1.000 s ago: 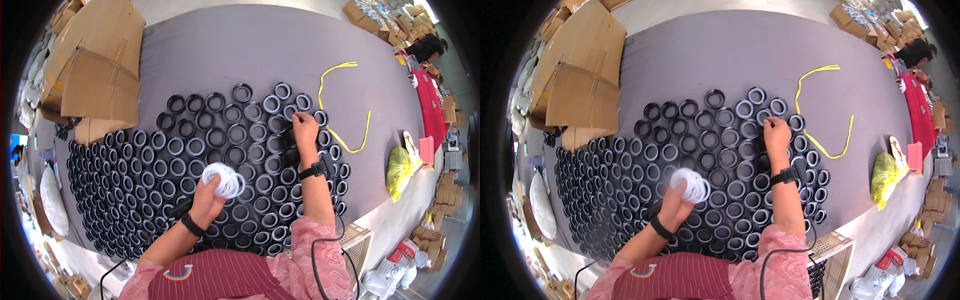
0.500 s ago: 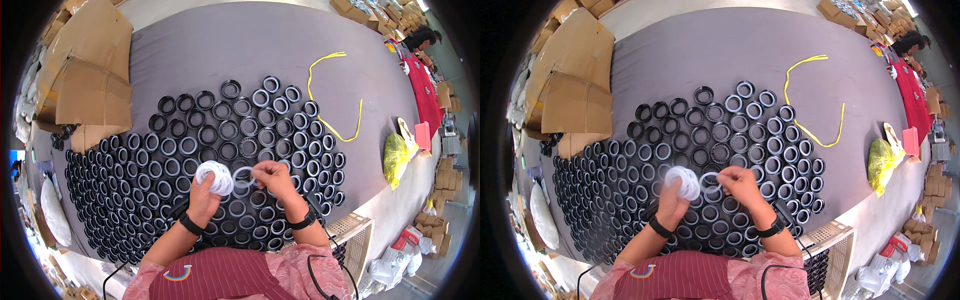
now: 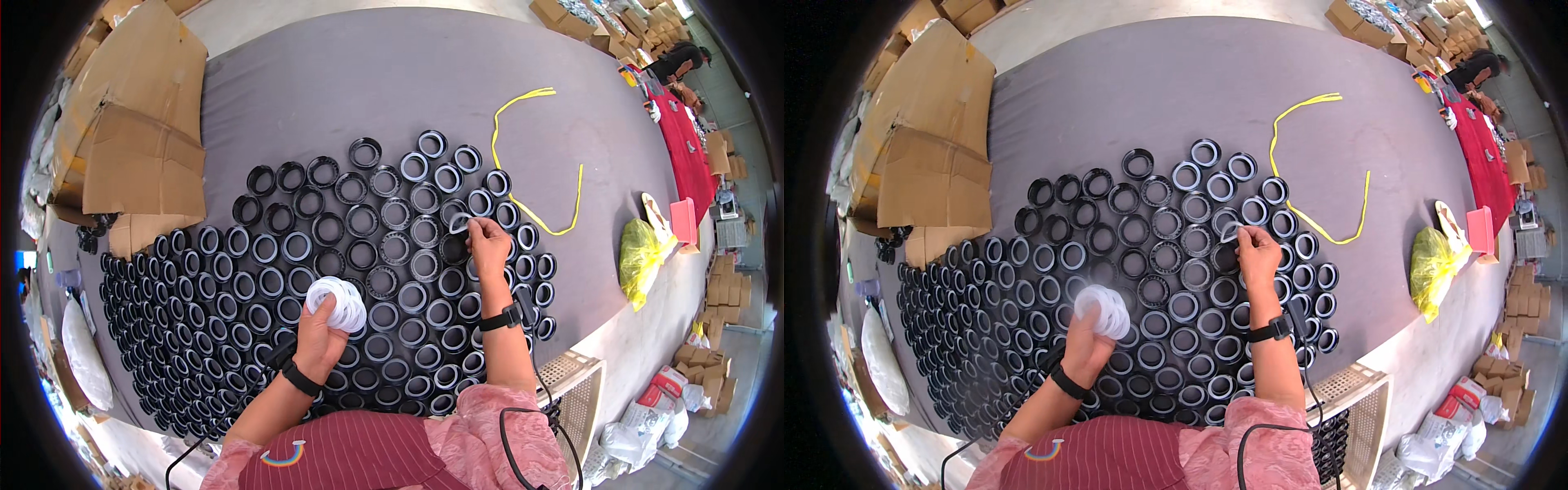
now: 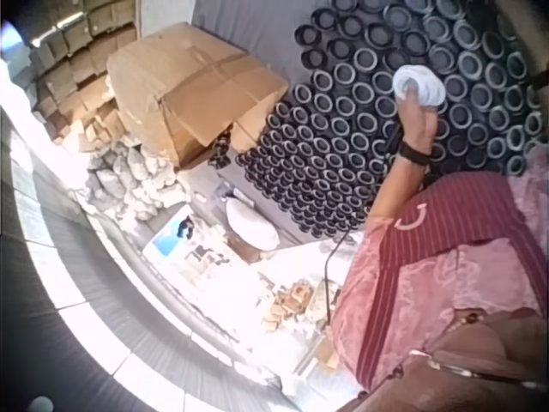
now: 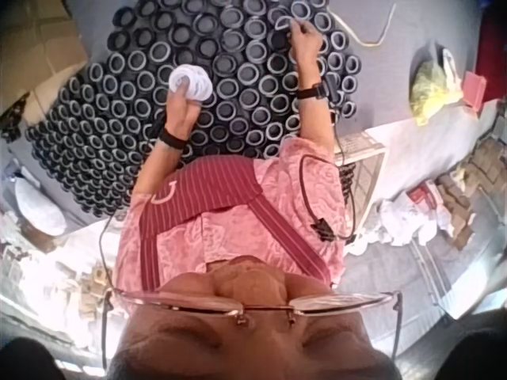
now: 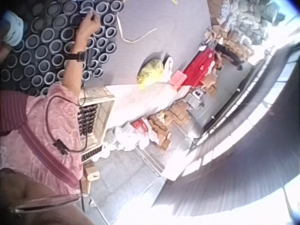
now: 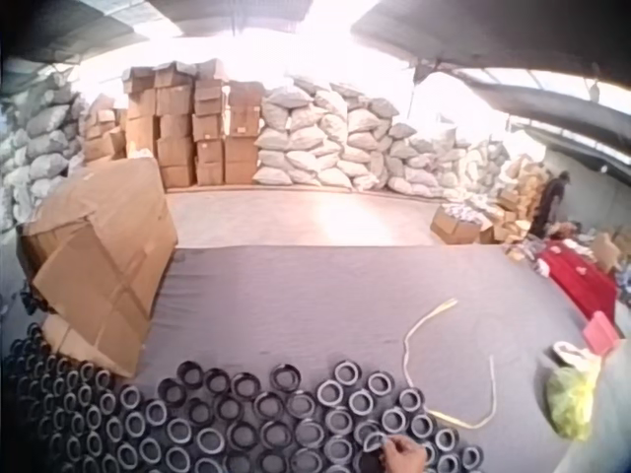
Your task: The person places white rings into black circular components by hand, moves a stool, and then removes a white object from a packet to place it into a purple bottle.
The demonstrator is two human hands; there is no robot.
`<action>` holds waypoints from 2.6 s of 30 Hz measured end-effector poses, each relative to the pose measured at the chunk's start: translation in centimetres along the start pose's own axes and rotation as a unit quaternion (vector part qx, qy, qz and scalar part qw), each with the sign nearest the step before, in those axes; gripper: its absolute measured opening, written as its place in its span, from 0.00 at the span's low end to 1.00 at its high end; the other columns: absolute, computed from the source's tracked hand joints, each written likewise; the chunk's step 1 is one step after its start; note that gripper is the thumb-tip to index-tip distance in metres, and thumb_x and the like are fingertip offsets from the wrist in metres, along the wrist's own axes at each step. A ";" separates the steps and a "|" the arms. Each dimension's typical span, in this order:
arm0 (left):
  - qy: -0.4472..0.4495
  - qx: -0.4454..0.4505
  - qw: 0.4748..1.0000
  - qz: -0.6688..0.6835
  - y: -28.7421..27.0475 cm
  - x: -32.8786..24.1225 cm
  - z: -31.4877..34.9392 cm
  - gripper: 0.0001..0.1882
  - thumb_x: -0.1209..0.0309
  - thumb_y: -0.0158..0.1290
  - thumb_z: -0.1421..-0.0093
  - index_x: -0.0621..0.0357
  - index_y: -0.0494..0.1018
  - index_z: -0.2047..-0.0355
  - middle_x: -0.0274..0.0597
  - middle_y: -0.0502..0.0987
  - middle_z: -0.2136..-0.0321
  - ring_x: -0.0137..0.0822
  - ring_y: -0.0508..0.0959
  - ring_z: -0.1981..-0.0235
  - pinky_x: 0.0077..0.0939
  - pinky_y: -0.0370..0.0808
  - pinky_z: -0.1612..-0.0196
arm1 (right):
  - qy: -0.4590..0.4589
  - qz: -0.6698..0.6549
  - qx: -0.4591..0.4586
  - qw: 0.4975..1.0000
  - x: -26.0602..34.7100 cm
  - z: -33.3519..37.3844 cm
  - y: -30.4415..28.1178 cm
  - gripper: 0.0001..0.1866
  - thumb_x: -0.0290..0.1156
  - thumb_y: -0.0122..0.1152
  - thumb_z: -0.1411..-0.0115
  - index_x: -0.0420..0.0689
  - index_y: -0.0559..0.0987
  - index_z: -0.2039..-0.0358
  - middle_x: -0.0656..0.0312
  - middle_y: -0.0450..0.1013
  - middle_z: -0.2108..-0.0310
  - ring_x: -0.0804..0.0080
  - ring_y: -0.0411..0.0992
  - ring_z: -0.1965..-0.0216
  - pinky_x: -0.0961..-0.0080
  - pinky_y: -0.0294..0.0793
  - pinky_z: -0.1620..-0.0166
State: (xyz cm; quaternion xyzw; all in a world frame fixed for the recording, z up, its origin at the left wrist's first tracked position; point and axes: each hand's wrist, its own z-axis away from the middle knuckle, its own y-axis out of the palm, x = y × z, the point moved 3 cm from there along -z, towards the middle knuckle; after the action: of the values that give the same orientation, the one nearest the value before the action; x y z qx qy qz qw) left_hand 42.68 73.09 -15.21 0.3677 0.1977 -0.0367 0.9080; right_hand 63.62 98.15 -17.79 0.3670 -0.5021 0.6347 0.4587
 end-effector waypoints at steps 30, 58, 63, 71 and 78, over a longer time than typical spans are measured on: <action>-0.039 0.085 0.996 -0.005 2.5 0.7 1.0 0.15 0.73 0.52 0.41 0.56 0.68 0.54 0.40 0.75 0.58 0.38 0.76 0.56 0.38 0.74 0.53 | 0.066 -0.055 0.367 0.926 4.9 13.9 6.7 0.15 0.25 0.65 0.49 0.37 0.75 0.61 0.66 0.74 0.74 0.86 0.69 0.76 0.88 0.68 0.73; 0.032 -0.058 0.998 0.019 -0.2 -0.2 -0.5 0.14 0.78 0.49 0.41 0.56 0.65 0.54 0.42 0.73 0.57 0.42 0.76 0.56 0.45 0.75 0.54 | 0.034 -0.044 0.059 0.997 1.1 -1.5 5.7 0.07 0.28 0.57 0.44 0.37 0.78 0.69 0.65 0.72 0.81 0.81 0.69 0.83 0.84 0.69 0.81; 0.020 -0.044 0.999 0.025 -0.2 -0.1 -0.2 0.15 0.78 0.51 0.42 0.56 0.65 0.54 0.41 0.74 0.58 0.42 0.76 0.56 0.44 0.75 0.54 | 0.065 -0.025 0.061 0.996 0.1 -3.9 7.3 0.07 0.28 0.58 0.45 0.37 0.78 0.69 0.63 0.73 0.80 0.79 0.71 0.82 0.83 0.71 0.81; 0.018 -0.041 0.999 0.023 -0.2 -0.1 0.1 0.15 0.78 0.52 0.43 0.55 0.66 0.55 0.41 0.74 0.58 0.41 0.76 0.57 0.45 0.75 0.54 | 0.040 0.080 0.076 0.993 0.6 -4.1 7.5 0.09 0.30 0.58 0.46 0.37 0.78 0.70 0.58 0.76 0.77 0.71 0.75 0.78 0.75 0.74 0.77; -0.003 0.035 0.999 0.029 0.5 0.0 0.5 0.15 0.77 0.52 0.43 0.55 0.67 0.54 0.40 0.74 0.58 0.41 0.76 0.55 0.45 0.74 0.52 | -0.168 0.366 0.023 0.915 2.4 -3.0 7.6 0.09 0.34 0.58 0.48 0.43 0.78 0.70 0.50 0.76 0.73 0.49 0.74 0.68 0.58 0.72 0.61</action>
State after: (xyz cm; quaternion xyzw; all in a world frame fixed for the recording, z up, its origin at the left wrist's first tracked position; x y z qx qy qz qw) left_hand 43.00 73.11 -14.57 0.4050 0.1828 -0.0188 0.8957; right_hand 55.63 101.04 -18.54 0.2699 -0.6561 0.6984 0.0946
